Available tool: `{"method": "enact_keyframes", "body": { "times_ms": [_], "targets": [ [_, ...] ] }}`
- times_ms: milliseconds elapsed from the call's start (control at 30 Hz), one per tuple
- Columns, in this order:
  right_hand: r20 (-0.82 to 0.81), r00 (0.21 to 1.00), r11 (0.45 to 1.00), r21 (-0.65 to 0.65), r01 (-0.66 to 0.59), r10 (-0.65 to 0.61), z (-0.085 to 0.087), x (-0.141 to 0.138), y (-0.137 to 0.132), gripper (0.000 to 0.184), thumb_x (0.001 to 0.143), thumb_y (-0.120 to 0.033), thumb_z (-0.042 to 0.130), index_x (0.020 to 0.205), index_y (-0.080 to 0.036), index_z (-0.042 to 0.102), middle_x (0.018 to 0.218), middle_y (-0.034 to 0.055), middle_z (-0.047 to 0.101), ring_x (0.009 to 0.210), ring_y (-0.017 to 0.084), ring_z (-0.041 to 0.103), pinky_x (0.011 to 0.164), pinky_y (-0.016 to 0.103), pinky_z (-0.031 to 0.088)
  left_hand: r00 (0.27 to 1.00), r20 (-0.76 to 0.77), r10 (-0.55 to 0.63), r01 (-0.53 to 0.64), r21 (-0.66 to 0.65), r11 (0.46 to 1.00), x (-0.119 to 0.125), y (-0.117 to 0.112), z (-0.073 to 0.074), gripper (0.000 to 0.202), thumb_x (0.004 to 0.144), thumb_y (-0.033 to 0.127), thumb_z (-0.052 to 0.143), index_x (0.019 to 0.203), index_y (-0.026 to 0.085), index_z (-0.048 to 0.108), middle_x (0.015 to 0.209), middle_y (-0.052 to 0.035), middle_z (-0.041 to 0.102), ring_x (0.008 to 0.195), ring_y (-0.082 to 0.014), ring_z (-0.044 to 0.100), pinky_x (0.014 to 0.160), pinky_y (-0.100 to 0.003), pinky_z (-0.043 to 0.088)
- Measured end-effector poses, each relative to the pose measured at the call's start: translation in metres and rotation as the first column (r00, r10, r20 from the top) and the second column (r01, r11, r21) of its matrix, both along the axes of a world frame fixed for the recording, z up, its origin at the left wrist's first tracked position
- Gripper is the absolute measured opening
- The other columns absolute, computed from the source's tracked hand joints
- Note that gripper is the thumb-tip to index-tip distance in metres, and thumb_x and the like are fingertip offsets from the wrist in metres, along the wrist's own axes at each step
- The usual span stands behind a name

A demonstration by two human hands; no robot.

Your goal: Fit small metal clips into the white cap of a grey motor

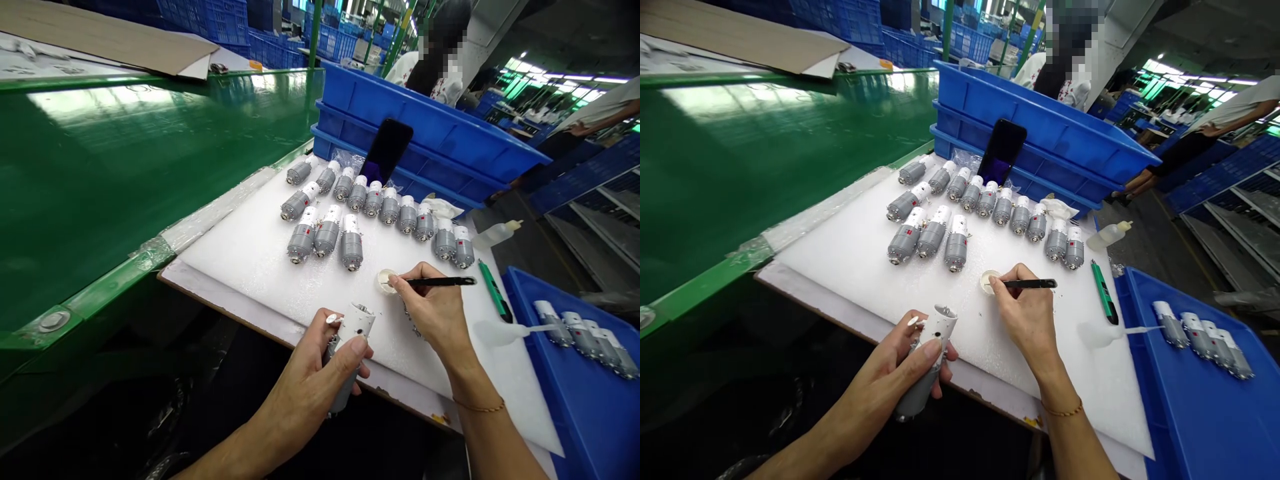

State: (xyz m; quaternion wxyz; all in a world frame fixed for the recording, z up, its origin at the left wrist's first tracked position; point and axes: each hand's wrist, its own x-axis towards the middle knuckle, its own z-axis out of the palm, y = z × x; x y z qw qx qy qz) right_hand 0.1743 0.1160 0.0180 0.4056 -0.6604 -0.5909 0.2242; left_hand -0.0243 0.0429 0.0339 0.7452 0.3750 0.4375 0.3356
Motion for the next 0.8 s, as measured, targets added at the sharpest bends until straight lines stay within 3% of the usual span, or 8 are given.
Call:
{"method": "enact_keyframes", "body": {
  "times_ms": [200, 333, 433, 567, 800],
  "targets": [
    [-0.057, 0.998, 0.979, 0.199, 0.048, -0.037, 0.010, -0.001, -0.018, 0.021, 0.083, -0.038, 0.072, 0.075, -0.020, 0.064, 0.060, -0.0039, 0.058, 0.052, 0.010, 0.049, 0.048, 0.024, 0.037, 0.999, 0.012, -0.035, 0.034, 0.014, 0.999, -0.002, -0.001, 0.002, 0.041, 0.092, 0.056, 0.054, 0.107, 0.018, 0.045, 0.101, -0.0070, 0.063, 0.070, -0.0098, 0.059, 0.063, -0.024, 0.047],
    [-0.018, 0.998, 0.967, 0.250, 0.056, -0.053, 0.013, -0.005, -0.031, 0.017, 0.079, -0.032, 0.077, 0.074, -0.019, 0.068, 0.069, -0.0011, 0.065, 0.060, 0.011, 0.056, 0.054, 0.024, 0.043, 0.996, 0.067, -0.050, 0.049, 0.020, 0.999, -0.002, -0.001, 0.000, 0.038, 0.093, 0.054, 0.052, 0.103, 0.018, 0.044, 0.101, -0.0068, 0.063, 0.068, -0.0084, 0.058, 0.062, -0.022, 0.047],
    [-0.179, 0.983, 0.932, 0.347, 0.107, -0.046, 0.019, -0.011, -0.046, 0.015, 0.081, -0.026, 0.076, 0.075, -0.018, 0.065, 0.073, -0.0002, 0.066, 0.057, 0.010, 0.055, 0.052, 0.026, 0.043, 0.994, 0.106, -0.036, 0.036, 0.007, 0.999, 0.000, -0.001, -0.003, 0.039, 0.093, 0.056, 0.050, 0.100, 0.018, 0.043, 0.098, -0.0061, 0.064, 0.069, -0.0090, 0.058, 0.061, -0.021, 0.047],
    [-0.451, 0.888, 0.928, 0.362, 0.090, 0.090, 0.026, -0.022, -0.074, 0.013, 0.083, -0.016, 0.073, 0.078, -0.017, 0.062, 0.076, 0.0011, 0.067, 0.052, 0.009, 0.054, 0.050, 0.027, 0.040, 0.988, 0.152, -0.017, 0.021, -0.025, 0.999, 0.004, -0.003, -0.007, 0.040, 0.093, 0.058, 0.047, 0.098, 0.019, 0.042, 0.092, -0.0046, 0.064, 0.066, -0.0092, 0.058, 0.060, -0.021, 0.047],
    [-0.513, 0.857, 0.908, 0.377, 0.181, 0.042, 0.022, -0.041, -0.095, 0.012, 0.083, -0.011, 0.070, 0.076, -0.016, 0.062, 0.079, 0.0017, 0.069, 0.047, 0.007, 0.055, 0.045, 0.025, 0.039, 0.993, 0.121, 0.003, -0.005, 0.014, 1.000, 0.010, -0.005, -0.004, 0.034, 0.093, 0.053, 0.055, 0.096, 0.021, 0.041, 0.087, -0.0003, 0.059, 0.066, -0.0076, 0.061, 0.059, -0.018, 0.045]
  ]
}}
